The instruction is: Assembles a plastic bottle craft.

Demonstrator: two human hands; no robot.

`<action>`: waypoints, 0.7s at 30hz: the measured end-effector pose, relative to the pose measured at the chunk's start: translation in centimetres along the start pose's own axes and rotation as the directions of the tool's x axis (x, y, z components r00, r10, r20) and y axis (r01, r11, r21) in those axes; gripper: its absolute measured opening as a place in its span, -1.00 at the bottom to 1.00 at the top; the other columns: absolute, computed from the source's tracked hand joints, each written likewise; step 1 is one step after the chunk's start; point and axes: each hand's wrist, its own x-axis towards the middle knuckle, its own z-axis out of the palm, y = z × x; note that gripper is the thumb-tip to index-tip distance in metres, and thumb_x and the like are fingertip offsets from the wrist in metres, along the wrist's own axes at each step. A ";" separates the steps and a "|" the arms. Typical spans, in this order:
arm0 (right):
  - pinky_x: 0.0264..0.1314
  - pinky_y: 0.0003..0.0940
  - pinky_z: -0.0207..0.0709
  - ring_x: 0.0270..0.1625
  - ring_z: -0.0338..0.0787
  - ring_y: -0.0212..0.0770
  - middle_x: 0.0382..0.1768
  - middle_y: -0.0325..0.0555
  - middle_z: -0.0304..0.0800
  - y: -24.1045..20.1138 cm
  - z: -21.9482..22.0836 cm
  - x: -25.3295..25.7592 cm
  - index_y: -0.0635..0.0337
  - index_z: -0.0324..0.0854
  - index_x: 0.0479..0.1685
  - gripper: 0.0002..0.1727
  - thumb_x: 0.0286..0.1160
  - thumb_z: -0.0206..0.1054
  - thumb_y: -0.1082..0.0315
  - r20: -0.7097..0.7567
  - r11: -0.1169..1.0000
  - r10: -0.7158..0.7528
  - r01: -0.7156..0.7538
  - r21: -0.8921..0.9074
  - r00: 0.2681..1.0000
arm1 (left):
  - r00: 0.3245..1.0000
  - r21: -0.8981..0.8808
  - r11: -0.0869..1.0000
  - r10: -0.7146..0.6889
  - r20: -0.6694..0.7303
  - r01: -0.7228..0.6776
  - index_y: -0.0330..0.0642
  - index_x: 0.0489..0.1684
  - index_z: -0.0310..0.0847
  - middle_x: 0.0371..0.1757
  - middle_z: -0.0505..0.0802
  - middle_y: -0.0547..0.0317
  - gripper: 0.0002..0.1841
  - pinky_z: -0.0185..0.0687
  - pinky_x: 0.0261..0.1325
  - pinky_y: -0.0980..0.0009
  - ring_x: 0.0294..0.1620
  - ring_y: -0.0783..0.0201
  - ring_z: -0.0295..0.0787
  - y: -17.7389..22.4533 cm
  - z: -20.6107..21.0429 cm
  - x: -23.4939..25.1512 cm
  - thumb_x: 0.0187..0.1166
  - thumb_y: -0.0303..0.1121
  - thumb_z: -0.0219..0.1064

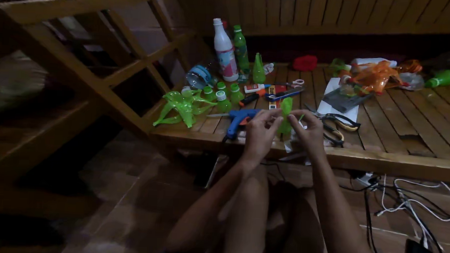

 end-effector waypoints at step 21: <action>0.18 -0.50 0.67 -0.02 0.80 -0.41 -0.05 0.04 0.81 0.0 -0.1 -0.4 0.47 0.72 0.02 -0.80 0.56 0.34 0.50 -0.017 0.999 -0.016 0.016 0.034 1.000 | 0.999 -0.097 0.994 -0.044 -0.009 0.043 -0.29 0.04 0.73 -0.07 0.86 0.09 -0.83 0.71 -0.03 0.51 -0.17 0.45 0.79 -1.2 1.1 0.7 0.63 -0.41 0.41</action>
